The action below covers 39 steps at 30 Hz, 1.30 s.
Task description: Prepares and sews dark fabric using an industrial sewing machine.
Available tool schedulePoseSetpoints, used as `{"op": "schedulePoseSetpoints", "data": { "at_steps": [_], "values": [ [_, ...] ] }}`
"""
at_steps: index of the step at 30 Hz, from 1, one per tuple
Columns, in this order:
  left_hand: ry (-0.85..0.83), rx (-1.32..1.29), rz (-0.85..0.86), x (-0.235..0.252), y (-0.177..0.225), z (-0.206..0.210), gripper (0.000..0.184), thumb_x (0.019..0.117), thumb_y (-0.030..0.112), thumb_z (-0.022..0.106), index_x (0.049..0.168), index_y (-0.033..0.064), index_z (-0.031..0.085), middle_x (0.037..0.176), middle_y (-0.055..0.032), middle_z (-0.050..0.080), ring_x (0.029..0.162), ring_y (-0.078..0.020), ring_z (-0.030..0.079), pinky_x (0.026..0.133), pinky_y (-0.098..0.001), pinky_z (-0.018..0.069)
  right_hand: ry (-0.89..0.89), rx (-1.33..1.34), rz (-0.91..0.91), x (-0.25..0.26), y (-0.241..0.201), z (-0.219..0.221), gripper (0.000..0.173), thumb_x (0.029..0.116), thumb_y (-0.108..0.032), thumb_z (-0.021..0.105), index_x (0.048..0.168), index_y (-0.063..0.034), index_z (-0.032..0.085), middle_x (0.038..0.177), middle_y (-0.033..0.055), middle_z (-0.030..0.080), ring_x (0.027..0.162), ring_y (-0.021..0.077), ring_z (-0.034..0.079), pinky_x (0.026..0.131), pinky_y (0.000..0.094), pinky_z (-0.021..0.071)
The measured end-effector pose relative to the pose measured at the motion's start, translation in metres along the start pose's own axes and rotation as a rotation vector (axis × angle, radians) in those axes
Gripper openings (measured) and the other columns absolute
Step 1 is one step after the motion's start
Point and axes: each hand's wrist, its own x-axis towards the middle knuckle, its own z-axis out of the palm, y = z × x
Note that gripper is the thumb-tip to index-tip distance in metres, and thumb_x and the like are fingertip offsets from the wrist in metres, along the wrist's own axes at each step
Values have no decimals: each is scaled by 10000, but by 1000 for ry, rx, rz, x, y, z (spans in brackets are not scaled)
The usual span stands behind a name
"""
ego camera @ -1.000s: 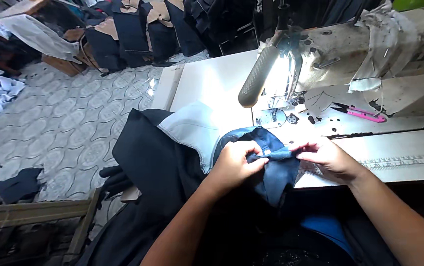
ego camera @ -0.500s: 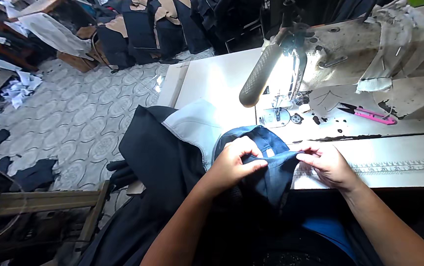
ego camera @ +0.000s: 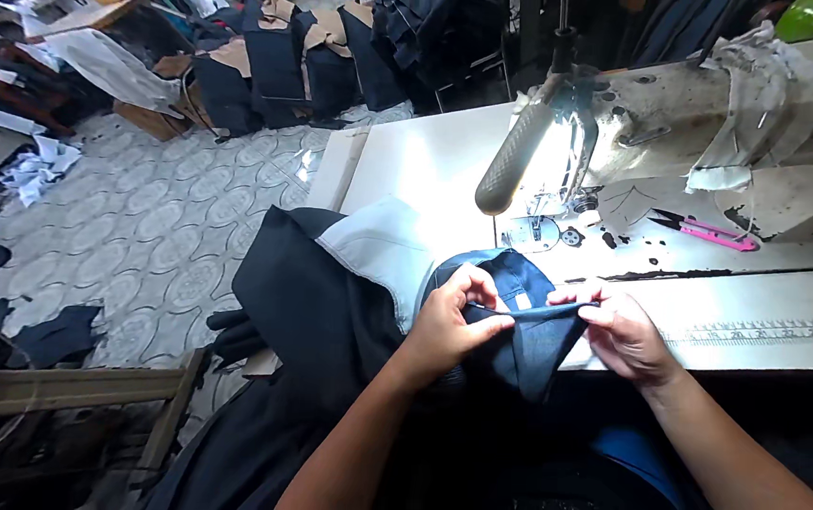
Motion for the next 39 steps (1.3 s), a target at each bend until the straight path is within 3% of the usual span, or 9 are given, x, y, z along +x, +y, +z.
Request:
{"op": "schedulePoseSetpoints", "data": {
  "at_steps": [6, 14, 18, 20, 22, 25, 30, 35, 39],
  "values": [
    [-159, -41, 40, -7, 0, 3, 171, 909, 47, 698, 1043, 13, 597, 1006, 62, 688, 995, 41, 645, 936, -183, 539, -331, 336, 196, -11, 27, 26, 126, 994, -273, 618, 990, -244, 740, 950, -102, 741, 891, -22, 682, 803, 176, 556],
    [-123, 67, 161, -16, -4, 11, 203, 933, 123, 720, 1071, 48, 591, 963, 59, 720, 1024, 44, 638, 1115, -270, 421, -409, 348, 334, -6, 34, 31, 89, 958, -241, 682, 904, -250, 612, 820, -130, 682, 754, -56, 644, 691, 128, 526],
    [-213, 94, 187, -12, -6, 6, 293, 955, 182, 712, 1177, 9, 634, 1003, 27, 732, 1039, 0, 646, 1058, -255, 469, -517, 374, 412, -4, 34, 29, 81, 967, -295, 680, 1015, -251, 631, 926, -137, 694, 836, -59, 650, 744, 133, 534],
    [-279, 165, 196, -10, -6, 1, 227, 983, 243, 674, 1063, 38, 727, 1002, -13, 716, 1062, -49, 616, 1010, -249, 446, -502, 310, 423, -5, 33, 26, 159, 964, -288, 687, 1102, -235, 627, 991, -132, 703, 914, -42, 656, 818, 162, 538],
    [-243, 261, 191, -9, -4, -1, 216, 980, 260, 670, 939, 66, 756, 974, -25, 720, 1048, -63, 620, 980, -239, 448, -344, 58, 290, -6, 27, 27, 218, 930, -284, 705, 1094, -213, 580, 928, -153, 676, 859, -45, 638, 775, 162, 526],
    [-130, 319, 198, -8, -4, 3, 183, 955, 214, 695, 899, 46, 744, 923, -34, 735, 989, -57, 655, 1014, -245, 453, -220, -384, -46, -5, 10, 27, 560, 891, -523, 714, 1190, -64, 600, 1099, -97, 674, 1014, -11, 642, 888, 201, 552],
    [-62, 399, 214, -6, -5, 10, 165, 933, 204, 699, 884, 54, 746, 908, -39, 741, 960, -84, 669, 982, -257, 472, -89, -782, -264, -7, -12, 39, 132, 890, -114, 713, 943, -5, 764, 934, -4, 738, 896, -67, 650, 835, 109, 531],
    [-52, 440, 194, -11, -1, 11, 197, 960, 176, 645, 1054, 57, 771, 994, -30, 768, 995, -88, 689, 1001, -288, 489, -106, -837, -299, -6, -12, 37, 151, 934, -114, 670, 920, 10, 755, 911, 18, 729, 839, -93, 611, 771, 65, 484],
    [50, 488, 200, -18, 2, 21, 196, 982, 195, 640, 948, 68, 784, 923, -32, 765, 937, -76, 703, 967, -268, 520, -119, -844, -322, -7, -9, 36, 157, 939, -117, 668, 902, 15, 745, 893, 26, 720, 827, -85, 604, 774, 65, 476]
  ]
}}
